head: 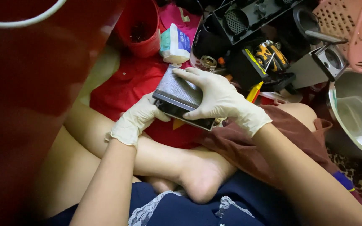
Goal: The person sits on the floor and assembles a small metal box. They place a cylindrical component into the box, attach a perforated metal plate to the side, and then handle a red container filled with small black plastic clips.
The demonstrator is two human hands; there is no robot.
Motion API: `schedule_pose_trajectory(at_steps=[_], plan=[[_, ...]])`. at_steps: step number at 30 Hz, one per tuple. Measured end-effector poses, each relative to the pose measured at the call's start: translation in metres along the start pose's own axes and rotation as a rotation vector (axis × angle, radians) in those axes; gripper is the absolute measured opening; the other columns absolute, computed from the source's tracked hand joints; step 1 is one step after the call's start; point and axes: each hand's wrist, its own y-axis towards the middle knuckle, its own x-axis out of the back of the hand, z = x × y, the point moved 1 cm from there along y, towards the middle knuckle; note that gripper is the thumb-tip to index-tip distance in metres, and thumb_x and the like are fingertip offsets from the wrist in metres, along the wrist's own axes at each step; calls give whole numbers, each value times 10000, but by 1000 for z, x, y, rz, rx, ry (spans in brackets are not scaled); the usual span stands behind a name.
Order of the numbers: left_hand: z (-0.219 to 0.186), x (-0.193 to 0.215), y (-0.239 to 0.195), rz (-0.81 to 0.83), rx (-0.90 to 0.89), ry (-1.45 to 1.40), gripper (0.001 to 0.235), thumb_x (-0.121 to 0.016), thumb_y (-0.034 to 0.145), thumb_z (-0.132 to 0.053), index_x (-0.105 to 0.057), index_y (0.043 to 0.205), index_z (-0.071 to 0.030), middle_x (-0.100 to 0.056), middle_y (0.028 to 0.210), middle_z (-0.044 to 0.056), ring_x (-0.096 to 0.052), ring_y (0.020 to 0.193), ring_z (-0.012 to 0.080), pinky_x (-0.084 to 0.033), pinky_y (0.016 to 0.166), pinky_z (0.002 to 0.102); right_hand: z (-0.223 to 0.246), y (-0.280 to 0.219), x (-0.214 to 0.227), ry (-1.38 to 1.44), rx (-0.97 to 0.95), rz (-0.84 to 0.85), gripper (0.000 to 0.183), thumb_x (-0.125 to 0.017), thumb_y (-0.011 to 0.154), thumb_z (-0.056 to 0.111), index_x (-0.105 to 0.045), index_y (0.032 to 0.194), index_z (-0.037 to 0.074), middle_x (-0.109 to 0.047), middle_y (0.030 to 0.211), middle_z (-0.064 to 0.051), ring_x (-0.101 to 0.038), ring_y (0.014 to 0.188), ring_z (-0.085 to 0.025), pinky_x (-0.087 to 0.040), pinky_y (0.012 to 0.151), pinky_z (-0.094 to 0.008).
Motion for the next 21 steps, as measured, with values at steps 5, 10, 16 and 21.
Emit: schedule_pose_trajectory(at_steps=[5,10,16,21], plan=[[7,4,1,13,-2,-64,1038,-677,373,238,-419,1297,-157,-475,1243,67,-431,1112,211,-379,927,322,7,-6,5,7,-44,6,987,-757,441,413,-361,1338,293,-507,1250,-59,-500,1117,-302,-413,886,-429],[12,7,2,19,-5,-123,1004,-713,374,237,-466,1271,-139,-542,1189,92,-519,1053,235,-449,889,342,11,-13,12,-24,-73,11,978,-738,476,427,-346,1358,271,-480,1281,-98,-482,1139,-316,-404,885,-432],[15,6,6,35,-20,-169,999,-740,367,236,-487,1262,-129,-593,1134,100,-578,1003,233,-500,853,351,-2,-16,0,-91,-41,-10,1022,-755,438,429,-333,1358,289,-461,1294,-69,-464,1159,-280,-396,910,-419],[15,6,5,24,-11,-161,964,-742,398,217,-483,1266,-114,-592,1136,96,-580,988,210,-497,851,326,-12,-16,-3,109,62,-215,986,-821,418,380,-424,1313,266,-508,1266,-54,-488,1164,-224,-398,929,-338]])
